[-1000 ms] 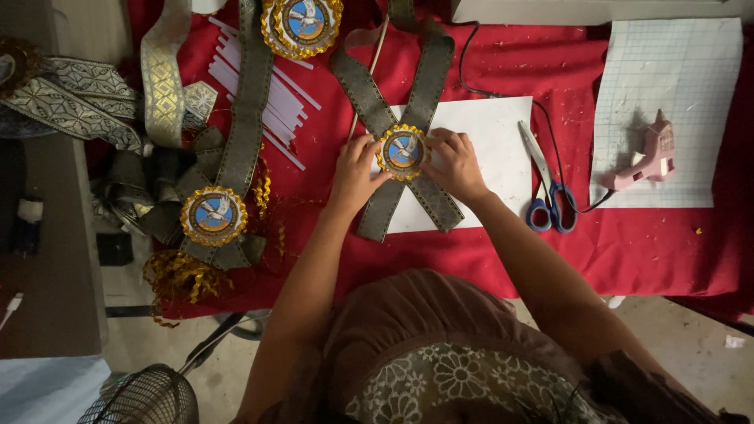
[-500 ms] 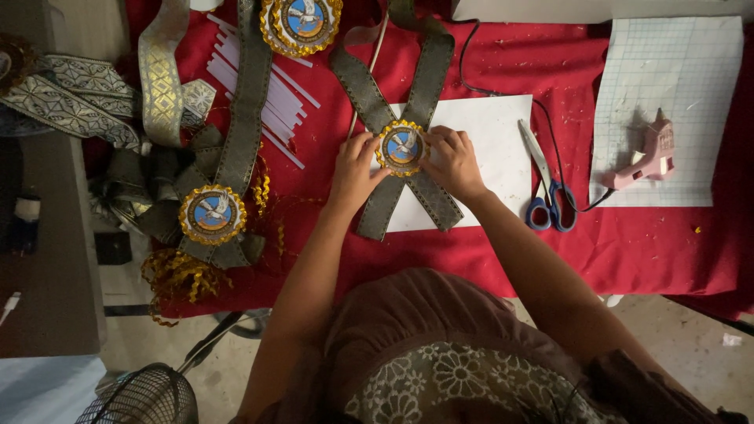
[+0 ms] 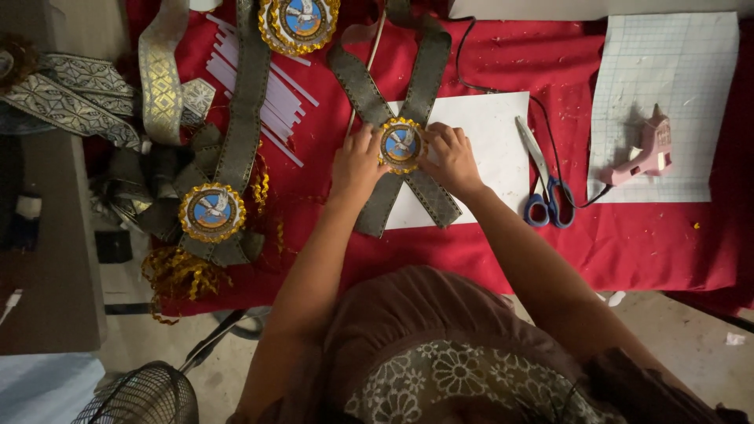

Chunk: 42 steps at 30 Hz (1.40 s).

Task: Using a hot glue gun to attach circular medallions to ribbon sashes.

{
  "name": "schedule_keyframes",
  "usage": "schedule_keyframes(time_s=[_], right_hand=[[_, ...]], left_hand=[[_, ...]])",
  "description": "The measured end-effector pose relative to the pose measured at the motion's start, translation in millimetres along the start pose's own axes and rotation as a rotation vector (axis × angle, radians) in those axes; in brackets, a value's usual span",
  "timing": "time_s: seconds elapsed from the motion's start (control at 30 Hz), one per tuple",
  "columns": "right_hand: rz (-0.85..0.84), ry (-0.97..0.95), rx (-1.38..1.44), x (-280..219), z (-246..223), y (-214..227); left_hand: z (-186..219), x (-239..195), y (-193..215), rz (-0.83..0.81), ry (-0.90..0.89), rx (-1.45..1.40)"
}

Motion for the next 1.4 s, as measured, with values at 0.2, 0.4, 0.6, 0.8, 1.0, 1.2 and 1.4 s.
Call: schedule_keyframes(time_s=[0.2, 0.4, 0.6, 0.8, 1.0, 1.2, 1.4], right_hand=[[0.024, 0.016, 0.018, -4, -3, 3], [0.035, -0.005, -0.028, -3, 2, -4], [0.05, -0.009, -0.092, -3, -1, -2], [0.069, -0.062, -0.067, -3, -1, -1], [0.222, -0.046, 0.258, -32, 30, 24], [0.428, -0.414, 0.233, -161, 143, 77], [0.561, -0.671, 0.008, -274, 195, 120]], left_hand=[[8, -3, -13, 0.046, -0.082, 0.095], [22, 5, -15, 0.062, -0.052, 0.104], [35, 17, -32, 0.138, -0.078, 0.12], [45, 21, -36, 0.067, -0.083, 0.198], [55, 18, -19, -0.068, -0.073, 0.165], [50, 20, -36, -0.087, -0.101, 0.053], [53, 14, -29, -0.028, -0.125, 0.073]])
Point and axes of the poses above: each hand's wrist, its own x-axis towards the middle knuckle, its own y-axis out of the back of the hand, z = x × y, the point moved 8 cm from there along x, towards the middle knuckle, and after that the axes turned 9 degrees about -z, right-handed, at the moved point
